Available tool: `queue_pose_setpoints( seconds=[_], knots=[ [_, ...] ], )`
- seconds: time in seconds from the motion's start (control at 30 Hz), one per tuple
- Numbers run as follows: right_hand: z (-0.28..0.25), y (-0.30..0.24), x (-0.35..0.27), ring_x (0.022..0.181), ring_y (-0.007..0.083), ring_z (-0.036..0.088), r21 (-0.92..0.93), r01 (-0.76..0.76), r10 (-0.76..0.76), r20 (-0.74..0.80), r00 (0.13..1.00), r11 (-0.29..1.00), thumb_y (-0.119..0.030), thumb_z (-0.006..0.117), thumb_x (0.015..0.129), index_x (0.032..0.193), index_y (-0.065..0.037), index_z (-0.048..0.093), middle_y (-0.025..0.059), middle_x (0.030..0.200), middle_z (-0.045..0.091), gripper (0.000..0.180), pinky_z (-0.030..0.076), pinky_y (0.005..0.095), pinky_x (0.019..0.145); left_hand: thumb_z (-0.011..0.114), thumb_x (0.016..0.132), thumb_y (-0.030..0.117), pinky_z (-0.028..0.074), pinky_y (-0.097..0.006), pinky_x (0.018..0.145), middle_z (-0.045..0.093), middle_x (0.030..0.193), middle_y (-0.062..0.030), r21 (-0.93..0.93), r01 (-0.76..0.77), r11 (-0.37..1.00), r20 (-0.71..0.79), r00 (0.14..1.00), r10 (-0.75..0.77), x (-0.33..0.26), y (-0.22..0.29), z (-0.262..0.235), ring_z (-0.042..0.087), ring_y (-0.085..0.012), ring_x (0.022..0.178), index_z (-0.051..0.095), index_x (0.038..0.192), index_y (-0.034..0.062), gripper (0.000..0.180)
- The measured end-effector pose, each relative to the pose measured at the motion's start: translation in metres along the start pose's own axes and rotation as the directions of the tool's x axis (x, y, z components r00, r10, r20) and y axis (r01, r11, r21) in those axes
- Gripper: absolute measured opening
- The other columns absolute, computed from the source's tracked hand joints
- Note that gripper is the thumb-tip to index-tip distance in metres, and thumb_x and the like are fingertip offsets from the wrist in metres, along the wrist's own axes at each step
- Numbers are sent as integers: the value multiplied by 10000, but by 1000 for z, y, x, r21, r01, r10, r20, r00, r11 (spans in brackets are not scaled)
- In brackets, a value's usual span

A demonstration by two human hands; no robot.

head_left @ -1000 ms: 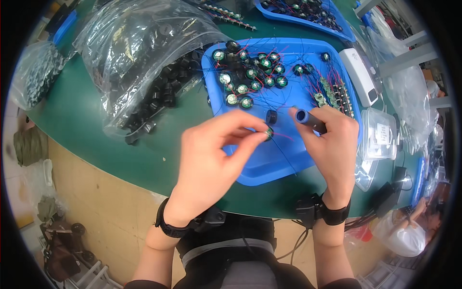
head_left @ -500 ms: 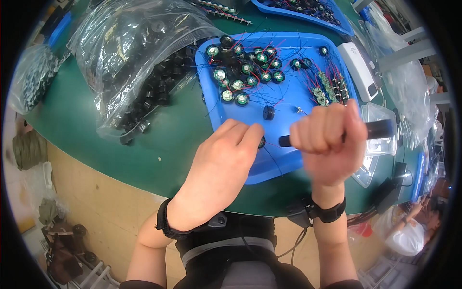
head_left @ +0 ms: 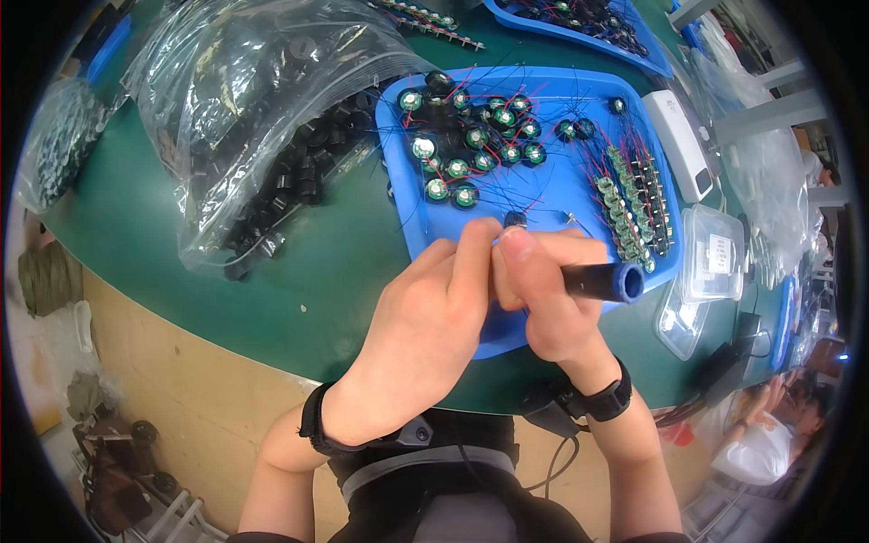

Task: Assembling LED ring lights into black plastic housings at an industrial workbench.

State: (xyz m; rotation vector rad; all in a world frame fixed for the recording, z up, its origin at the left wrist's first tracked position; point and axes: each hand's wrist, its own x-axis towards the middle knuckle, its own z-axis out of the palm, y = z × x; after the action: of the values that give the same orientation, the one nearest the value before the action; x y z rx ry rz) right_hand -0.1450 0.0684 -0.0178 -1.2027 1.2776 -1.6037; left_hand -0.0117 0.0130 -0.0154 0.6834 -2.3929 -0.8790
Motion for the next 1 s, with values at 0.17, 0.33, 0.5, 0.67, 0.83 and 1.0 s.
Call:
queue_pose_setpoints(
  seconds=[0.17,0.33,0.5,0.67,0.83,1.0],
  knots=[
    [8,-3,0,468,66,359,-106,52,-51,16,999,993,-87,600,924,660,12,554,17,499,413,286,303,264,427,581,772,-53,498,-383,630,559,741,-113,-23,-21,1000,-52,998,20,-3,-5,5,588,-278,746,467,1163,-20,408],
    [-15,1,6,525,106,419,403,-196,213,2,977,894,-168,540,953,703,-38,514,10,606,488,283,340,258,508,649,760,-39,507,-384,648,602,803,-125,-63,95,993,21,995,-94,1,5,0,616,-293,772,502,1101,0,373],
    [-56,-38,16,503,71,363,179,46,17,-337,941,983,-173,519,951,718,-61,500,12,573,435,260,277,229,478,733,736,-14,531,-342,653,673,861,-97,-75,80,994,19,997,-78,7,4,-6,667,-256,776,610,915,31,222],
    [-64,-47,8,597,133,562,-722,-303,110,-303,947,622,-105,683,817,880,9,666,84,658,593,132,424,271,575,754,727,42,527,-334,688,680,868,-66,168,-6,986,-191,981,39,31,-5,-28,662,-239,789,646,845,43,160],
    [-69,-37,0,666,292,617,-866,-171,79,-152,985,471,-49,701,757,894,17,672,155,778,643,154,472,364,626,748,738,59,501,-316,745,678,986,-88,295,-68,953,-329,929,168,46,-26,-39,630,-227,849,688,997,60,265],
    [-71,-26,0,679,334,600,-894,-145,92,-117,989,425,-33,680,765,878,23,646,176,769,612,131,463,398,635,734,751,-11,497,-264,592,671,836,-86,153,261,953,-319,926,-203,26,-35,-65,587,-136,644,662,981,-12,240]
  ],
)
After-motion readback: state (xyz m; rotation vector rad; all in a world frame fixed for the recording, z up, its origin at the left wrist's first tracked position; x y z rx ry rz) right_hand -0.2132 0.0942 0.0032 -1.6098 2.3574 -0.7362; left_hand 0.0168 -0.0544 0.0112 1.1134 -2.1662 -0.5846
